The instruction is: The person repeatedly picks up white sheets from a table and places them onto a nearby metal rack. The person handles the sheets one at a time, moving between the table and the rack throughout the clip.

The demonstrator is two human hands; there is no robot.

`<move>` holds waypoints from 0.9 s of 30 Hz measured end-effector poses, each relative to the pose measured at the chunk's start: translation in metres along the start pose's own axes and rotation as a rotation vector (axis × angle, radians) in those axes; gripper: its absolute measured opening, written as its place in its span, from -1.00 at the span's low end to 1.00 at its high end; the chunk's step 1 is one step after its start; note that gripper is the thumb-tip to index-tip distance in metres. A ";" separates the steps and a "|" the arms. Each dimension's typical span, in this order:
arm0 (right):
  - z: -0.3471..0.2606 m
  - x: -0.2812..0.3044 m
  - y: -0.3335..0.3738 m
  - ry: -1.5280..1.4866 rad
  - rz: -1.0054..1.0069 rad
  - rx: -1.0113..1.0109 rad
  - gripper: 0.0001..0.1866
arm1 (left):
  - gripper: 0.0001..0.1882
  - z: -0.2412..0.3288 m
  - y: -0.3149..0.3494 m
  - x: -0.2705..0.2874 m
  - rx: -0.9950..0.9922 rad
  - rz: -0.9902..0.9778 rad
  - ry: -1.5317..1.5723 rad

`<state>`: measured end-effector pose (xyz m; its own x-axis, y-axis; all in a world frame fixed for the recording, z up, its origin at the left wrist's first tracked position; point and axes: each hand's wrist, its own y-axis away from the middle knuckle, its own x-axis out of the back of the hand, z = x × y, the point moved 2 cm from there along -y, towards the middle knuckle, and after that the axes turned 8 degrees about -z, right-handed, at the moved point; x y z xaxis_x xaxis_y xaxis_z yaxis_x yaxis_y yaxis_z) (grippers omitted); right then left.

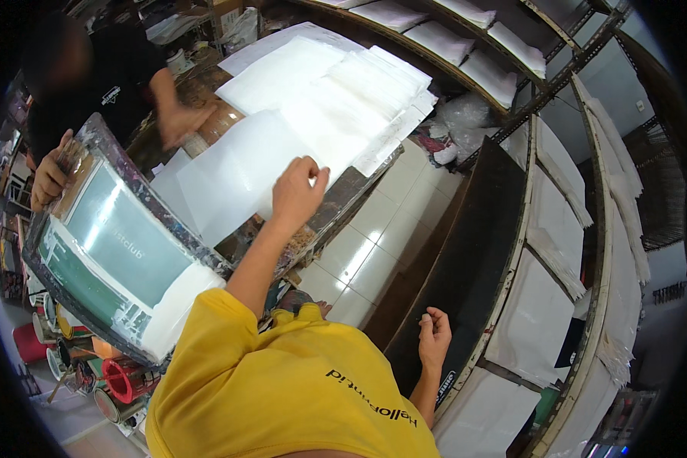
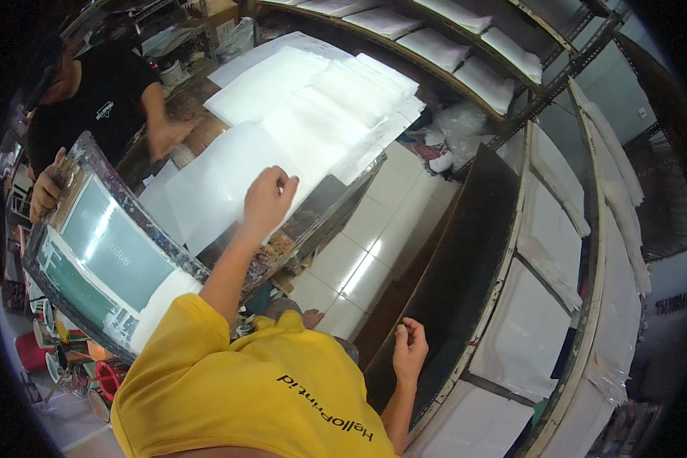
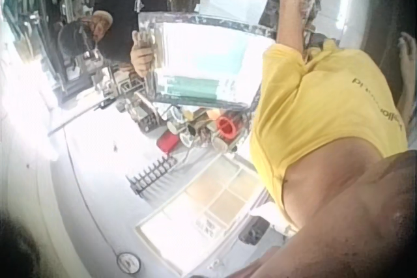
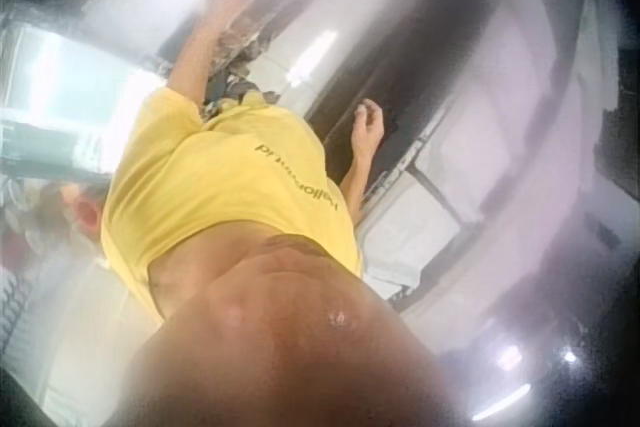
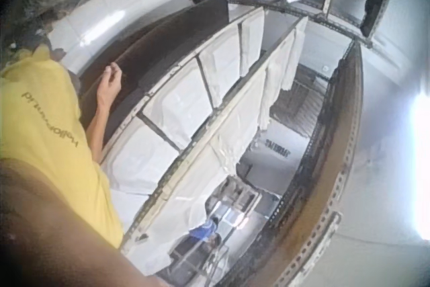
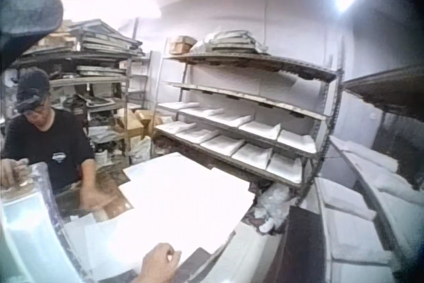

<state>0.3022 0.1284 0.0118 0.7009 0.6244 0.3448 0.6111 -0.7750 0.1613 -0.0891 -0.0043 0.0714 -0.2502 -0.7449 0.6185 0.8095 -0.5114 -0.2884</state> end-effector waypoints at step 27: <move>-0.026 -0.012 -0.010 -0.078 0.026 -0.048 -0.72 | -0.74 -0.057 -0.080 -0.121 -0.243 -0.623 0.106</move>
<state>0.2777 0.1263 0.0304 0.7441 0.6079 0.2770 0.5751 -0.7939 0.1975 -0.1543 0.1026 -0.0221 -0.6925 -0.3112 0.6509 0.3576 -0.9316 -0.0649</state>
